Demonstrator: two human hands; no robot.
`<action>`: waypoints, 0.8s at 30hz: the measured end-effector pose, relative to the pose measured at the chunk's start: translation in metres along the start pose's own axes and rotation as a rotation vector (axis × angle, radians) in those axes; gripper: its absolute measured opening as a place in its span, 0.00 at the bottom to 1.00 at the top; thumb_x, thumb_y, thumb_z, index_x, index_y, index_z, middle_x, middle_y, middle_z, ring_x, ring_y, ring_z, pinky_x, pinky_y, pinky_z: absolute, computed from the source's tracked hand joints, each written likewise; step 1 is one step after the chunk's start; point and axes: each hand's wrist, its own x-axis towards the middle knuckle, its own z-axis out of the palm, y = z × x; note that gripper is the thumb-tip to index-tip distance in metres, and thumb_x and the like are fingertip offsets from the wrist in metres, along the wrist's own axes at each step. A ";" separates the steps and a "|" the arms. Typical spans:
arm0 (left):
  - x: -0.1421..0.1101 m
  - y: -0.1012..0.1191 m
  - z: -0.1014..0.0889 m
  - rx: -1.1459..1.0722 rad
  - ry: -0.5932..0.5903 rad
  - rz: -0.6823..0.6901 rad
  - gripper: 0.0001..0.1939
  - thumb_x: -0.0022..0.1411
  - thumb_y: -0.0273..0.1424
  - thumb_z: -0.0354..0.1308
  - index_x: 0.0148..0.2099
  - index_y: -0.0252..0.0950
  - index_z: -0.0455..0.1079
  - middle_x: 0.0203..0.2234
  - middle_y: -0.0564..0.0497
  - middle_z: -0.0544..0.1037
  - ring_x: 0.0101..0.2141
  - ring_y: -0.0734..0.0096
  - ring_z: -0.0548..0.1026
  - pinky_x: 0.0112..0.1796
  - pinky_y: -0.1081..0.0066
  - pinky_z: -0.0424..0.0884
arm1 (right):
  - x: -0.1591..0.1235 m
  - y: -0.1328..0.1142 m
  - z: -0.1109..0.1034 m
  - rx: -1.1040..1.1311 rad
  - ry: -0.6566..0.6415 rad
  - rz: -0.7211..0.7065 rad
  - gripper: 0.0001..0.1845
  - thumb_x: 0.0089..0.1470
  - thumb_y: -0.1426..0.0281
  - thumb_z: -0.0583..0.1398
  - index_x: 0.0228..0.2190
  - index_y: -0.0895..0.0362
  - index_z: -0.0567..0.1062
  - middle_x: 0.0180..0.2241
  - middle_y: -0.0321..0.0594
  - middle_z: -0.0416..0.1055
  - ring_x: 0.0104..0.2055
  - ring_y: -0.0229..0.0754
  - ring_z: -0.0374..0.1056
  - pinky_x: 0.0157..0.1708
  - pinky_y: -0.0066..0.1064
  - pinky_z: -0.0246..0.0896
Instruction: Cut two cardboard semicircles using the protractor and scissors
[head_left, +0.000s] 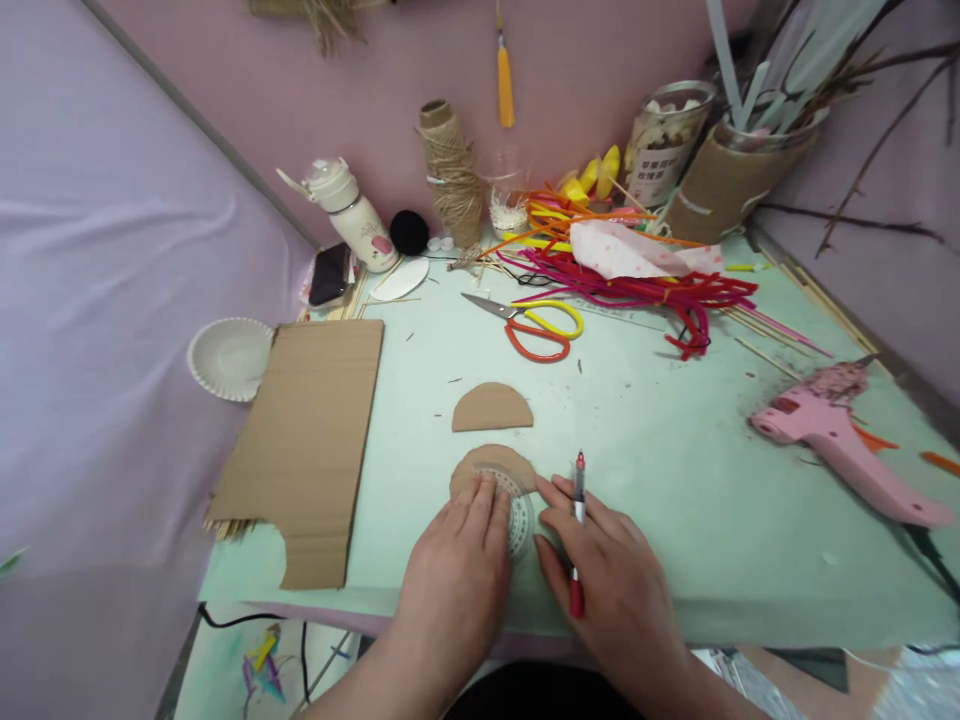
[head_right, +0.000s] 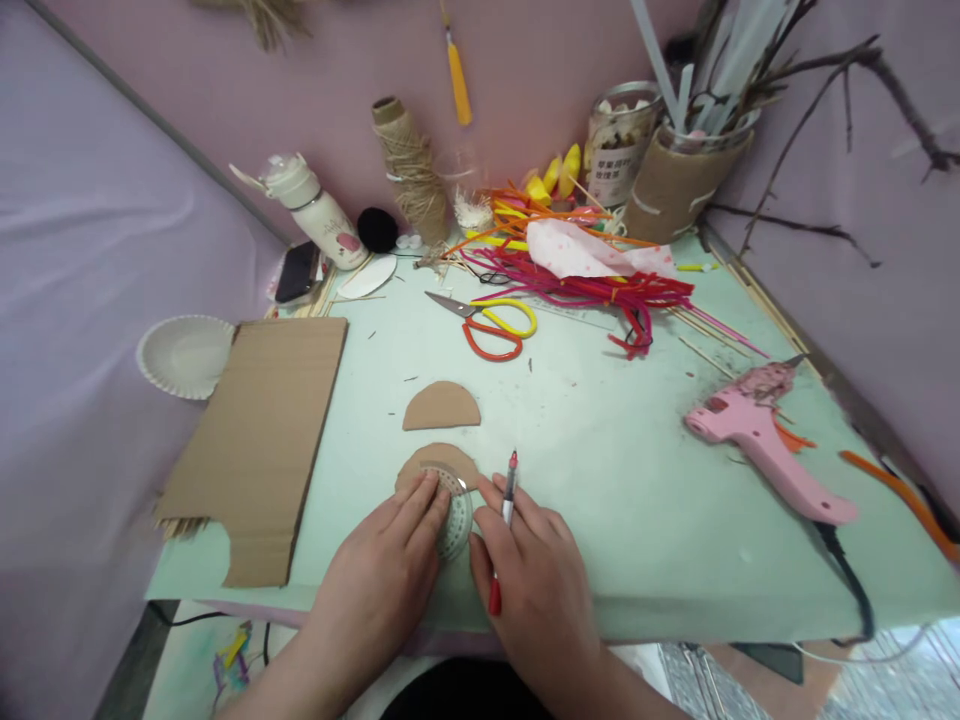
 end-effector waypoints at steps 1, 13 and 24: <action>0.000 0.000 0.000 0.000 -0.007 -0.005 0.24 0.59 0.21 0.46 0.56 0.25 0.69 0.54 0.36 0.72 0.54 0.53 0.72 0.47 0.61 0.75 | -0.001 0.000 0.001 -0.008 0.000 -0.003 0.06 0.61 0.74 0.54 0.39 0.57 0.70 0.53 0.45 0.73 0.53 0.52 0.67 0.43 0.39 0.59; -0.001 0.002 0.003 0.032 0.032 -0.008 0.23 0.61 0.21 0.45 0.55 0.26 0.70 0.54 0.37 0.73 0.53 0.55 0.72 0.45 0.63 0.74 | -0.004 0.004 0.005 -0.008 -0.014 -0.032 0.10 0.58 0.76 0.55 0.42 0.57 0.69 0.54 0.46 0.71 0.56 0.52 0.65 0.46 0.40 0.58; 0.002 0.005 -0.001 0.003 0.047 -0.045 0.21 0.62 0.23 0.46 0.55 0.27 0.70 0.53 0.40 0.74 0.52 0.59 0.73 0.46 0.64 0.72 | -0.003 0.004 0.005 -0.039 -0.007 -0.046 0.07 0.60 0.75 0.55 0.40 0.57 0.70 0.53 0.46 0.72 0.54 0.51 0.67 0.44 0.38 0.58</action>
